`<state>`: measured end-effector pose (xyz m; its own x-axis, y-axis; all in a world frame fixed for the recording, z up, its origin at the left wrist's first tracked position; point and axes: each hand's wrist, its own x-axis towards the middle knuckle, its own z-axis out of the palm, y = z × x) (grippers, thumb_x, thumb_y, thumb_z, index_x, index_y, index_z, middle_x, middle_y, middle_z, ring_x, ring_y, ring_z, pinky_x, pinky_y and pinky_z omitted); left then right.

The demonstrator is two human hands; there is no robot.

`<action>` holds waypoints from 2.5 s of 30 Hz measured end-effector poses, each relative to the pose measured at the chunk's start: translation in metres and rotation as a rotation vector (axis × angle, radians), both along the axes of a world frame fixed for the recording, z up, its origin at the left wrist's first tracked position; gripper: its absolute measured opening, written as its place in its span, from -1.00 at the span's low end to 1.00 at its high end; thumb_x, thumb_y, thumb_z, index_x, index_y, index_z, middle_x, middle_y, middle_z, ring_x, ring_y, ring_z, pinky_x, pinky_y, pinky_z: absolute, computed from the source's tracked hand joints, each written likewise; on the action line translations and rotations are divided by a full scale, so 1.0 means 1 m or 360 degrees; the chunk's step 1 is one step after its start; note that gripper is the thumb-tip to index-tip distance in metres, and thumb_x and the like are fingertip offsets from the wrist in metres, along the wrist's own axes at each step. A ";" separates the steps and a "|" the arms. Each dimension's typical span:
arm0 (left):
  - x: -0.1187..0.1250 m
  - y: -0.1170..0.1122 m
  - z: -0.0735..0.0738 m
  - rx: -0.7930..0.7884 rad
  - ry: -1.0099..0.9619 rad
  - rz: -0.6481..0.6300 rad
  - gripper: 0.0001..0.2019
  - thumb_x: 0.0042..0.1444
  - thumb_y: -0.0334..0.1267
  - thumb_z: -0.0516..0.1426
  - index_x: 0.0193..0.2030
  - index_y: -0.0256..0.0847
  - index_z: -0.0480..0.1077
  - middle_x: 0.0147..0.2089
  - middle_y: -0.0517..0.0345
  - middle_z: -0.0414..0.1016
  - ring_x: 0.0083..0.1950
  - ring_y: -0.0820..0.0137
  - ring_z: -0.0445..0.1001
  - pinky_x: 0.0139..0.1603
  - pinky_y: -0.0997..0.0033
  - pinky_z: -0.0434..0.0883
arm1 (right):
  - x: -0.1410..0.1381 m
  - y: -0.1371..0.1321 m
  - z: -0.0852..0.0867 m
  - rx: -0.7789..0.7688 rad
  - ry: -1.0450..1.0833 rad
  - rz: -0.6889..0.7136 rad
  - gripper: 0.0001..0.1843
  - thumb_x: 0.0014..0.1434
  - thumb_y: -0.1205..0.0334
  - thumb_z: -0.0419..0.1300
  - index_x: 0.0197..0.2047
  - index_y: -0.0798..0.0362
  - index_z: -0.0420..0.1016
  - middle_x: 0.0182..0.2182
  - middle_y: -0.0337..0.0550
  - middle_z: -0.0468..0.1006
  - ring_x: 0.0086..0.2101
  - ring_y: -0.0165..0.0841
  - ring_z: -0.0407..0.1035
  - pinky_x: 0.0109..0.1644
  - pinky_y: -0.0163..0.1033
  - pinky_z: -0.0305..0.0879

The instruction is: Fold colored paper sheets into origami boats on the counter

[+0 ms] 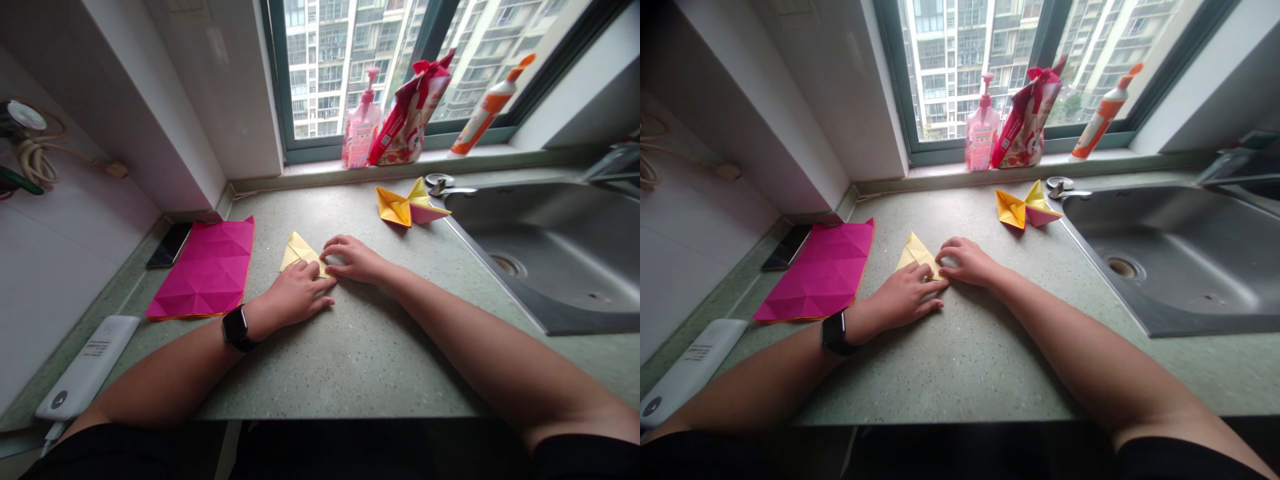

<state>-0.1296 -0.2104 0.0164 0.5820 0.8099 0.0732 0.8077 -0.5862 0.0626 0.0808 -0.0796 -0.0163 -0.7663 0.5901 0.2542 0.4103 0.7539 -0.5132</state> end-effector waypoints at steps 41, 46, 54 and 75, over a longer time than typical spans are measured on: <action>-0.028 0.024 -0.039 -0.0019 -0.0149 0.0699 -0.06 0.46 0.30 -0.01 0.63 -0.51 -0.03 0.64 -0.56 0.05 0.67 -0.25 0.08 0.63 -0.27 0.10 | 0.007 -0.006 0.006 -0.0045 0.0008 0.0245 -0.86 0.24 0.15 0.48 -0.11 -0.10 0.75 0.16 0.00 0.59 0.19 -0.05 0.47 0.38 0.23 0.35; -0.027 0.024 -0.041 -0.0078 -0.0186 0.0589 -0.08 0.47 0.27 -0.02 0.64 -0.50 -0.05 0.67 -0.52 -0.01 0.70 -0.18 0.00 0.65 -0.17 0.07 | 0.005 -0.005 0.007 -0.0149 0.0210 0.0144 -0.87 0.33 0.13 0.38 -0.08 -0.12 0.75 0.15 -0.01 0.58 0.17 -0.11 0.49 0.37 0.19 0.41; -0.012 0.007 -0.027 -0.0288 -0.0045 0.0270 -0.03 0.46 0.36 -0.10 0.67 -0.46 -0.11 0.72 -0.43 -0.16 0.75 -0.08 -0.18 0.69 -0.07 -0.09 | 0.000 -0.002 0.011 -0.0950 0.0632 -0.0230 -0.68 0.35 -0.07 0.33 -0.02 -0.04 0.70 0.05 -0.01 0.60 0.02 -0.16 0.55 0.07 0.02 0.67; -0.014 0.008 -0.027 -0.0287 -0.0046 0.0279 -0.04 0.48 0.34 -0.08 0.70 -0.40 -0.16 0.73 -0.40 -0.26 0.76 -0.07 -0.28 0.69 -0.15 -0.17 | -0.005 -0.013 0.024 -0.1859 0.0809 -0.0323 -0.80 0.24 0.13 0.45 -0.11 0.00 0.65 0.02 0.02 0.62 0.09 -0.13 0.53 0.13 0.09 0.67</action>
